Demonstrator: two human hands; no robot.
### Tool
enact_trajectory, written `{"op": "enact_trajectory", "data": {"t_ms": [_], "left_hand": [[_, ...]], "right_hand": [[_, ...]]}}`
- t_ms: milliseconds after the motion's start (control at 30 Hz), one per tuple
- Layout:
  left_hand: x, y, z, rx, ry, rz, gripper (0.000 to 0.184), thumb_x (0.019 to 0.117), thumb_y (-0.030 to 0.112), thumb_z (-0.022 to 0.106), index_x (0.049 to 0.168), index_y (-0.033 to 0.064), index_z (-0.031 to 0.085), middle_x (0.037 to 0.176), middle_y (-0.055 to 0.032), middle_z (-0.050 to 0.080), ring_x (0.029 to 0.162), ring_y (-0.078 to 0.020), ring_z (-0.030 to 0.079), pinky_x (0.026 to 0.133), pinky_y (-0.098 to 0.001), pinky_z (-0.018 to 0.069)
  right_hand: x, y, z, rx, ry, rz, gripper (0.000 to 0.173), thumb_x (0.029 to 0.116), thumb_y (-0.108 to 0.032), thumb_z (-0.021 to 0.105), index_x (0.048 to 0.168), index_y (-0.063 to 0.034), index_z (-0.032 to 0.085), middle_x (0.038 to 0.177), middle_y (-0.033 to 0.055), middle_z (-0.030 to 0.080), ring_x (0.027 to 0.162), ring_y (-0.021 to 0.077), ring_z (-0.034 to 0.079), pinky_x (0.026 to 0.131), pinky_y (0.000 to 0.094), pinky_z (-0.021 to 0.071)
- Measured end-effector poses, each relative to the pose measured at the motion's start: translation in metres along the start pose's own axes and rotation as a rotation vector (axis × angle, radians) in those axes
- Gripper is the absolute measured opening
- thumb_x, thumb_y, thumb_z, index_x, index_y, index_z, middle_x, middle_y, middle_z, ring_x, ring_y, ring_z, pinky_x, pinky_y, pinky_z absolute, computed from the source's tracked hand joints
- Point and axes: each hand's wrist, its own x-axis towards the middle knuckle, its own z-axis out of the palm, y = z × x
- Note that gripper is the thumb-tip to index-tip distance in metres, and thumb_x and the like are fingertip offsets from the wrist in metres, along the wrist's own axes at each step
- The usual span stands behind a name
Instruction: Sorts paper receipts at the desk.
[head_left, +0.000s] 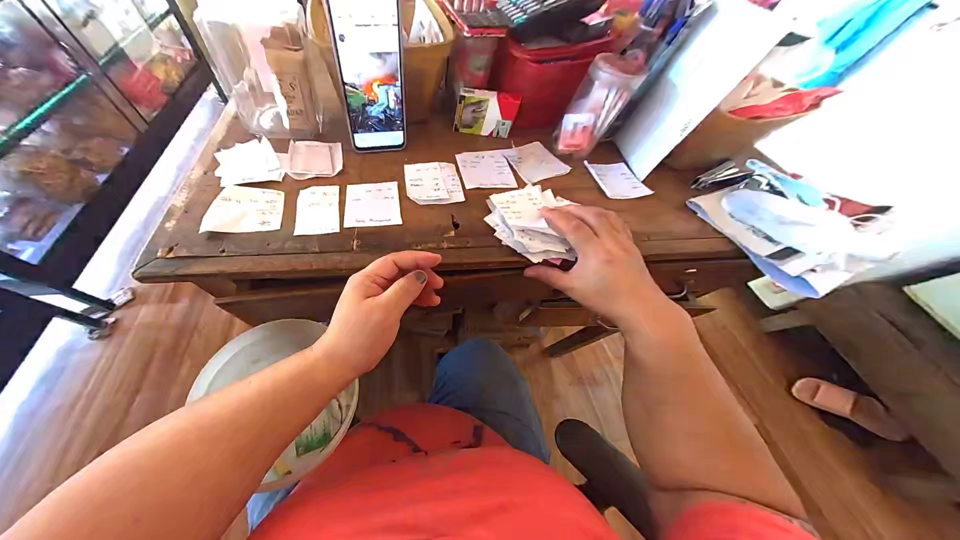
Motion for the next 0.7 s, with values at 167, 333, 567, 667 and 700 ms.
{"op": "enact_trajectory", "data": {"t_ms": [167,333,567,667,700], "left_hand": [[0.001,0.002,0.001,0.041,-0.031,0.007,0.027,0.1032,0.004,0.047,0.123,0.0049,0.066,0.099,-0.0008,0.072,0.089,-0.0121,0.071,0.087,-0.0319,0.0603],[0.0,0.003,0.002,0.093,-0.063,-0.09,0.026,0.1043,0.006,0.048,0.124,0.0039,0.065,0.101,-0.0014,0.072,0.089,-0.0113,0.071,0.086,-0.0297,0.0598],[-0.004,0.007,0.013,0.032,-0.155,-0.35,0.028,0.1075,0.011,0.046,0.129,0.0008,0.062,0.109,-0.0065,0.073,0.096,-0.0139,0.072,0.09,-0.0292,0.0585],[0.0,0.006,0.022,-0.047,-0.202,-0.458,0.035,0.1097,0.016,0.041,0.139,0.0019,0.054,0.125,-0.0097,0.068,0.11,-0.0173,0.069,0.095,-0.0333,0.0563],[0.002,0.005,0.024,-0.073,-0.216,-0.467,0.037,0.1102,0.018,0.04,0.142,0.0023,0.052,0.13,-0.0101,0.066,0.114,-0.0185,0.067,0.097,-0.0346,0.0555]], "right_hand": [[0.002,0.002,0.003,0.098,0.084,-0.188,0.051,0.0803,-0.016,0.079,0.127,0.0013,0.069,0.121,0.023,0.068,0.114,0.0407,0.064,0.101,0.0536,0.0505],[-0.003,-0.002,0.003,0.183,0.199,-0.249,0.02,0.0922,0.001,0.06,0.107,0.005,0.074,0.115,0.0194,0.073,0.111,0.0321,0.069,0.101,0.0412,0.0528],[-0.003,-0.012,0.02,0.159,0.456,-0.204,0.019,0.0976,-0.001,0.06,0.11,0.0048,0.072,0.113,0.0197,0.073,0.114,0.0293,0.068,0.105,0.0374,0.0507],[0.005,-0.02,0.021,0.117,0.397,-0.159,0.02,0.0968,0.002,0.059,0.11,0.0052,0.073,0.115,0.0199,0.073,0.113,0.0328,0.069,0.103,0.0411,0.0523],[0.006,-0.021,0.023,0.117,0.384,-0.151,0.021,0.0971,0.002,0.058,0.112,0.0052,0.073,0.116,0.0198,0.073,0.113,0.0331,0.069,0.103,0.0415,0.0525]]}}
